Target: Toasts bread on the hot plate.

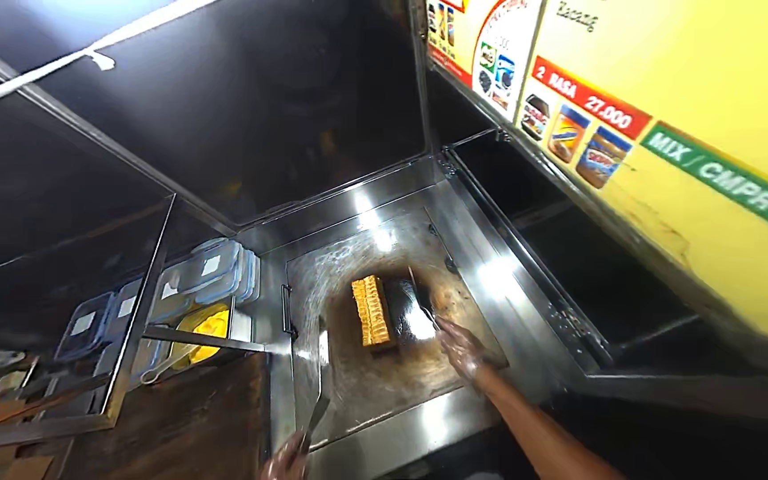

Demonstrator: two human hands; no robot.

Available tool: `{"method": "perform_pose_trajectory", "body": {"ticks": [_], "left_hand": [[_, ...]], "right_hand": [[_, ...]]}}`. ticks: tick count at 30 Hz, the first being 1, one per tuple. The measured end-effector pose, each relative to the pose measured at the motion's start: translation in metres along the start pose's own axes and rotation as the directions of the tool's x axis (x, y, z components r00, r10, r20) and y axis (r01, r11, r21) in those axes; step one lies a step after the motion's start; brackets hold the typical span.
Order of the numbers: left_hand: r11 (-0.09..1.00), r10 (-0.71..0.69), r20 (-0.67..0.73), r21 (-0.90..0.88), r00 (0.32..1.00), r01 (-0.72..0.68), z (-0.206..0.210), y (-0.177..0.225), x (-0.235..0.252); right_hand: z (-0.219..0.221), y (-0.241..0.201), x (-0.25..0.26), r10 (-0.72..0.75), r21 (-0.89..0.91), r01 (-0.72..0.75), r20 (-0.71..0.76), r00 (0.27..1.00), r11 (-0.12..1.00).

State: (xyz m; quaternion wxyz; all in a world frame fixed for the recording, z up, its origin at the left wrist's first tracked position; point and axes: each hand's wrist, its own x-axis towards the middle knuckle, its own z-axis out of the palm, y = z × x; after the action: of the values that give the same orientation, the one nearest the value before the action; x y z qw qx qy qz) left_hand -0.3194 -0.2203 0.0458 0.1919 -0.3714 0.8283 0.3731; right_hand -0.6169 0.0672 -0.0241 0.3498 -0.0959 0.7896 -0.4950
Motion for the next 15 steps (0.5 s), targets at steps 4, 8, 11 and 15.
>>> {"method": "perform_pose_trajectory", "body": {"ticks": [4, 8, 11, 15], "left_hand": [[0.994, 0.105, 0.004, -0.022, 0.995, -0.105, 0.015, 0.045, 0.095], [0.955, 0.125, 0.011, -0.274, 0.992, -0.117, 0.072, 0.087, 0.090], [0.918, 0.137, 0.053, -0.381, 0.989, -0.107, 0.109, 0.121, 0.073], [0.924, 0.198, 0.106, -0.352, 0.974, -0.149, 0.118, 0.182, 0.112]], "right_hand": [[0.047, -0.041, 0.048, 0.063, -0.112, -0.060, 0.023, 0.998, 0.992], [0.057, -0.051, 0.023, 0.111, -0.267, -0.081, 0.097, 0.989, 0.960], [0.028, -0.027, -0.003, 0.102, -0.179, -0.101, -0.003, 0.995, 0.979], [-0.026, -0.016, 0.036, 0.055, -0.148, -0.066, -0.082, 0.995, 0.987]]}}
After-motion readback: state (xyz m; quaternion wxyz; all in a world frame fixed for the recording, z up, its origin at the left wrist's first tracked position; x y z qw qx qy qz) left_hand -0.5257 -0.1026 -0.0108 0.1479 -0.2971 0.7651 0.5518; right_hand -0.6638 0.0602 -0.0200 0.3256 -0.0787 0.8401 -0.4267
